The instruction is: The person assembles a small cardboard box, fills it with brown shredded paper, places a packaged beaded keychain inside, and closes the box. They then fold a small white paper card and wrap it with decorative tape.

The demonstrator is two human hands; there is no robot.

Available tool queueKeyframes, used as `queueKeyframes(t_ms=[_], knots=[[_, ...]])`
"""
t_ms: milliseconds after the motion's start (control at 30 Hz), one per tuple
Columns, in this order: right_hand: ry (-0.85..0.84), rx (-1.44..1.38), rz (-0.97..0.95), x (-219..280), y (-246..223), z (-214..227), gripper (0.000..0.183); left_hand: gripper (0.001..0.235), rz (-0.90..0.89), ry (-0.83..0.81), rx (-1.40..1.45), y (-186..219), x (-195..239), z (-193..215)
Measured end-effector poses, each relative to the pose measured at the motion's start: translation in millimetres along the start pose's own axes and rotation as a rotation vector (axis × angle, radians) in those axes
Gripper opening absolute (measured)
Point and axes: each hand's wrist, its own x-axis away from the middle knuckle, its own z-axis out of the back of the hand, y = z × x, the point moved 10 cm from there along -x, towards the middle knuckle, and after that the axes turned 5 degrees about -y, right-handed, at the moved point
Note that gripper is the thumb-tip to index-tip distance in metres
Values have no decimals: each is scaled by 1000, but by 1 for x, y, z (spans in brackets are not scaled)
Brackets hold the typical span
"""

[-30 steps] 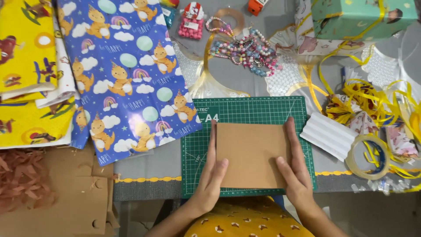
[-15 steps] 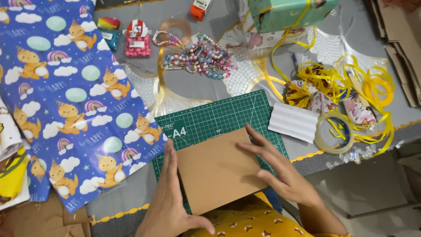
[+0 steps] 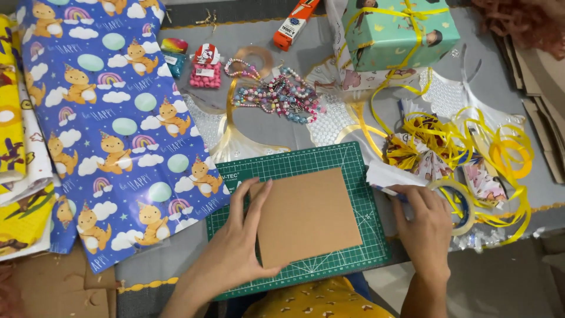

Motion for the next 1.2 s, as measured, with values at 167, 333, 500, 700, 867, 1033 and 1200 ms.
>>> queueKeyframes(t_ms=[167, 333, 500, 700, 867, 1033, 1200], knots=[[419, -282, -51, 18, 33, 47, 12, 140, -9, 38, -90, 19, -45, 22], [623, -319, -74, 54, 55, 65, 11, 150, -158, 63, -85, 57, -119, 20], [665, -288, -137, 82, 71, 67, 13, 141, -363, 183, -101, 93, -198, 11], [615, -311, -172, 90, 75, 68, 11, 127, -422, 232, -104, 95, -246, 8], [531, -424, -115, 77, 57, 58, 16, 128, -246, 68, -234, 82, -250, -7], [369, -510, 52, 49, -1, 52, 16, 86, -345, 351, -729, 85, -152, 8], [172, -550, 357, 17, -98, 38, 17, 57, -280, 394, -823, 82, -31, 10]])
